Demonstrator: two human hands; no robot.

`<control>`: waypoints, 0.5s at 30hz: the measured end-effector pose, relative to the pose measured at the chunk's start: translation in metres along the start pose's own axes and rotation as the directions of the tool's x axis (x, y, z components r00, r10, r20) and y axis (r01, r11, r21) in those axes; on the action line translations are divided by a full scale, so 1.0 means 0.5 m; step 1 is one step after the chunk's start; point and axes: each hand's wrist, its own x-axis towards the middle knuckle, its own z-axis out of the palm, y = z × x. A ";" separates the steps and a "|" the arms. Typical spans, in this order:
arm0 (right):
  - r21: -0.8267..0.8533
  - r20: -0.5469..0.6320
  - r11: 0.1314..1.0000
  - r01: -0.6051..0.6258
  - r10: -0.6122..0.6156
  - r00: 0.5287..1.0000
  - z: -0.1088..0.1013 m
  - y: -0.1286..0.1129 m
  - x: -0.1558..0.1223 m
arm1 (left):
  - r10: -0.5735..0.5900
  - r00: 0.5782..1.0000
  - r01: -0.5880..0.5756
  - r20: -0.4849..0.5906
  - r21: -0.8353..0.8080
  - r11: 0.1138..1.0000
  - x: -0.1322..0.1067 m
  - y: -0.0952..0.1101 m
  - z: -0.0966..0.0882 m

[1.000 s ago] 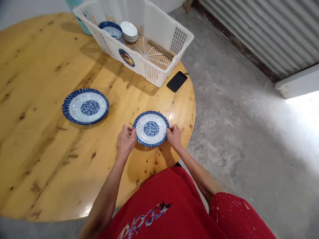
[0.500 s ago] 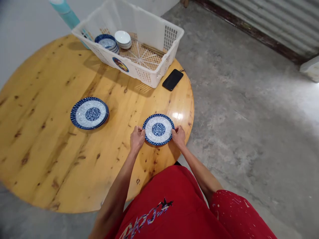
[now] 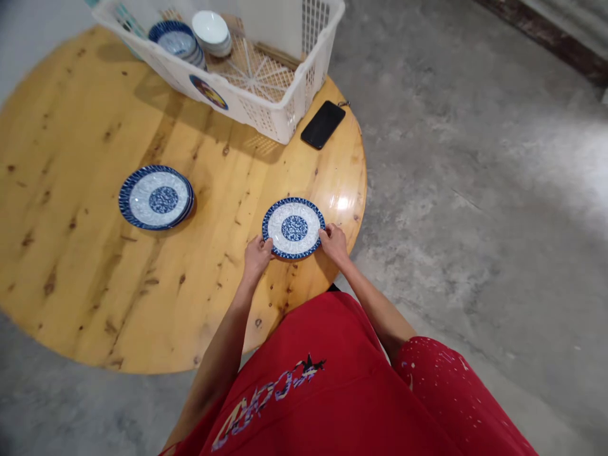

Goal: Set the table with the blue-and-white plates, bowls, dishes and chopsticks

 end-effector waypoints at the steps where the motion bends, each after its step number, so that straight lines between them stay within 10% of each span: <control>1: -0.001 0.006 1.000 0.003 -0.003 1.000 0.001 0.003 -0.001 | -0.009 1.000 0.009 0.004 -0.019 1.000 -0.005 -0.003 0.005; 15: 0.046 0.059 0.999 -0.013 0.010 0.998 0.024 0.005 -0.046 | -0.095 0.995 0.089 -0.035 -0.139 0.986 -0.040 -0.018 -0.010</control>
